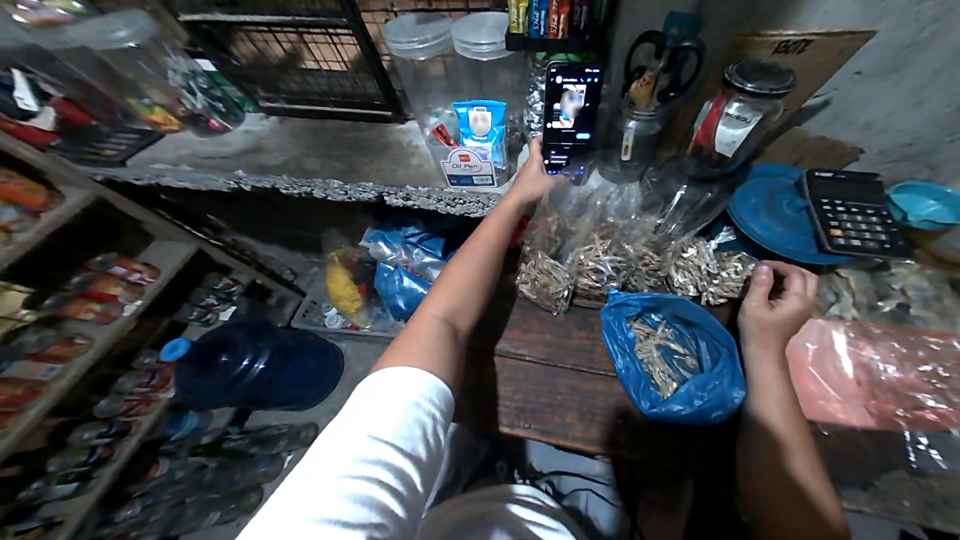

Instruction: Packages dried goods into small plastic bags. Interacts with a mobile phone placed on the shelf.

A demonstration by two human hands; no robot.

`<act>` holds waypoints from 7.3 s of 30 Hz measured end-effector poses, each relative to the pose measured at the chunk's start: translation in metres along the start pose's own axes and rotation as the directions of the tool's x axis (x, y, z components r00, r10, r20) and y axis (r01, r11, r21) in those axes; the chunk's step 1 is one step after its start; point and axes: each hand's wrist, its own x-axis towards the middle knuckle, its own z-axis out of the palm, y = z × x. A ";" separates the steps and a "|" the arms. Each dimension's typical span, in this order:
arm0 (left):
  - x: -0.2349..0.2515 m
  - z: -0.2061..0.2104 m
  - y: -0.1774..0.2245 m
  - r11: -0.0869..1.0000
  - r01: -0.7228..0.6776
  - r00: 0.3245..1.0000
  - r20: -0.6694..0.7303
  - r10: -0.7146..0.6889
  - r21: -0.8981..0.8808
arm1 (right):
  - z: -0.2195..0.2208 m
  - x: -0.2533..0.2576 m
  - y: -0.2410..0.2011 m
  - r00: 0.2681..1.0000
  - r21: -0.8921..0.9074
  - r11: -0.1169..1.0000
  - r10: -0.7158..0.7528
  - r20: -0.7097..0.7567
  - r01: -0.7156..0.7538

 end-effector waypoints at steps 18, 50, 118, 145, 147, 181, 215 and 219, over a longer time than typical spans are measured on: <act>0.001 0.002 -0.001 0.993 0.050 0.998 -0.041 -0.046 0.104 | 0.000 -0.001 -0.001 1.000 0.009 1.000 0.006 -0.009 -0.006; 0.011 0.010 0.016 0.978 0.207 0.961 -0.188 -0.204 0.000 | 0.000 -0.001 -0.002 1.000 0.005 1.000 -0.002 -0.002 0.002; 0.002 0.020 0.009 0.960 0.176 0.957 -0.264 -0.116 0.217 | 0.001 0.000 0.001 1.000 0.005 1.000 -0.010 -0.006 0.010; 0.004 0.013 0.005 0.983 0.127 0.975 -0.200 -0.099 0.131 | 0.000 -0.001 -0.001 1.000 0.003 1.000 0.007 0.013 -0.007; 0.005 0.013 0.002 0.984 0.126 0.974 -0.204 -0.098 0.125 | 0.000 0.000 -0.001 1.000 0.005 1.000 0.006 0.009 -0.006; 0.009 0.020 0.017 0.966 0.202 0.950 -0.272 -0.153 0.163 | 0.001 0.000 -0.001 1.000 0.007 1.000 0.007 -0.004 -0.007; 0.009 0.021 0.024 0.969 0.238 0.929 -0.308 -0.206 0.070 | 0.002 0.000 0.000 1.000 0.013 1.000 0.003 -0.005 -0.003; 0.011 0.024 0.023 0.964 0.257 0.917 -0.334 -0.219 0.073 | 0.002 0.000 0.001 1.000 0.004 1.000 -0.010 -0.002 0.010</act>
